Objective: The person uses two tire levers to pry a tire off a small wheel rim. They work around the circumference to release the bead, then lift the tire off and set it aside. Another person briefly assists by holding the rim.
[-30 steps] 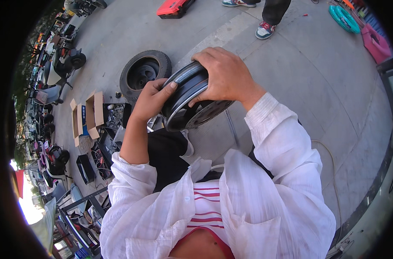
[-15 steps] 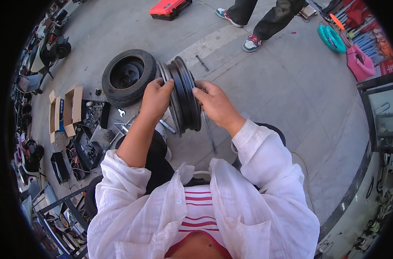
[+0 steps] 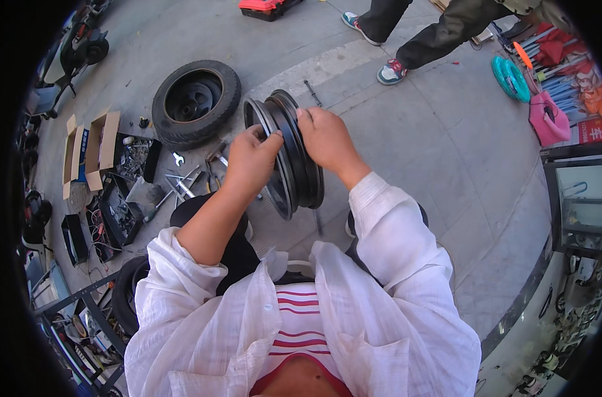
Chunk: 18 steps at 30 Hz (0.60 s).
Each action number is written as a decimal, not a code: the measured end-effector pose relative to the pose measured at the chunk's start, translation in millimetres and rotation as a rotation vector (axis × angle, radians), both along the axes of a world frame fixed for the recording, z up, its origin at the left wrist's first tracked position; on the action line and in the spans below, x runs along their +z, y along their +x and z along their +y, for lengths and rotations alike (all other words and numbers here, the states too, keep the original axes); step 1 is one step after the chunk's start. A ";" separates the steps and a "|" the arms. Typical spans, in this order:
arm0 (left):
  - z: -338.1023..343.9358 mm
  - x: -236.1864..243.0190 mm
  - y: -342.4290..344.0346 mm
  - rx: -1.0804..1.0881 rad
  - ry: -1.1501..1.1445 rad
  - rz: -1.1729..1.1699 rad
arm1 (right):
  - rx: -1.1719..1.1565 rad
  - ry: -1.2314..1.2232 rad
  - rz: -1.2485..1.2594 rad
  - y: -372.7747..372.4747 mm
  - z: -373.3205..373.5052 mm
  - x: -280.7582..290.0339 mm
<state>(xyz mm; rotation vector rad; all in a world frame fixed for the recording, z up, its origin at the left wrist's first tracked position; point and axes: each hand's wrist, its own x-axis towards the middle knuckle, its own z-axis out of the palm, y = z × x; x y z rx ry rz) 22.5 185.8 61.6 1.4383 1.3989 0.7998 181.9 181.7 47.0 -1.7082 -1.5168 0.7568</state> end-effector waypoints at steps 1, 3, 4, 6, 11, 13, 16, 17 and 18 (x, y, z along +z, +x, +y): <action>-0.2 -2.0 0.4 0.002 0.020 -0.009 | -0.009 0.064 -0.029 -2.9 -5.4 0.6; -0.1 -11.2 0.2 0.014 0.057 -0.024 | -0.020 0.188 -0.085 -11.8 -19.6 -2.5; -2.0 -11.2 2.0 0.005 0.062 -0.014 | -0.046 0.169 -0.139 -11.0 -18.0 -1.1; -6.8 -5.2 7.7 -0.012 0.072 0.007 | -0.096 0.133 -0.246 -8.7 -9.7 2.8; -21.9 -2.7 16.3 -0.125 0.153 0.101 | -0.051 0.007 -0.370 8.8 32.6 -0.8; -26.3 -5.4 17.5 -0.165 0.109 0.125 | -0.017 -0.042 -0.393 20.3 48.0 -17.9; -22.1 -14.1 12.6 -0.160 0.050 0.096 | -0.007 -0.147 -0.212 21.8 49.8 -34.8; -20.1 -16.9 9.7 -0.148 0.030 0.074 | 0.013 -0.131 -0.195 20.0 44.2 -34.0; -19.5 -18.4 7.4 -0.128 0.009 0.044 | 0.032 -0.114 -0.179 17.5 31.1 -32.6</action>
